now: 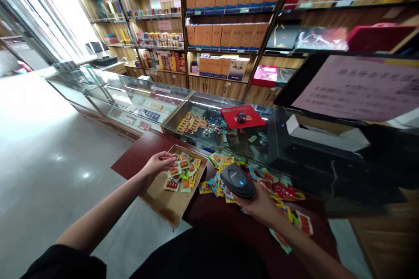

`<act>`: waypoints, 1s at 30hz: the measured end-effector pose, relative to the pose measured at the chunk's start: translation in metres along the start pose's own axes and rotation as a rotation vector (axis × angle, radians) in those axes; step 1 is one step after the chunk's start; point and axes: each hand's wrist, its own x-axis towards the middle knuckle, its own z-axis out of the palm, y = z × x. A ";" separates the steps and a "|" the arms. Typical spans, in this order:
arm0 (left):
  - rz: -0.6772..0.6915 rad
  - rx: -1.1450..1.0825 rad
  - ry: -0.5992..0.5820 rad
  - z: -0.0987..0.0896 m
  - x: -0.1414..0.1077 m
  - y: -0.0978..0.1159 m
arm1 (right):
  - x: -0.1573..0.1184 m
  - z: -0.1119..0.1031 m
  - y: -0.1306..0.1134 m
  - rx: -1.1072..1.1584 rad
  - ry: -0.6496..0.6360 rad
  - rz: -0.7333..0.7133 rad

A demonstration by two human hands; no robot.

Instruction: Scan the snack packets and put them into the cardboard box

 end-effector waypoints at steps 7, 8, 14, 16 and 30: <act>-0.071 0.076 -0.187 0.082 0.031 -0.019 | -0.020 -0.038 0.021 -0.016 0.136 0.068; -0.086 0.085 -0.227 0.102 0.036 -0.023 | -0.027 -0.048 0.027 -0.029 0.173 0.102; -0.103 0.144 -0.477 0.231 0.056 -0.056 | -0.081 -0.111 0.063 -0.122 0.343 0.262; -0.063 0.214 -0.552 0.272 0.061 -0.072 | -0.100 -0.129 0.074 -0.140 0.397 0.283; 0.414 1.358 -0.725 0.448 0.094 -0.207 | -0.146 -0.181 0.175 -0.176 0.465 0.398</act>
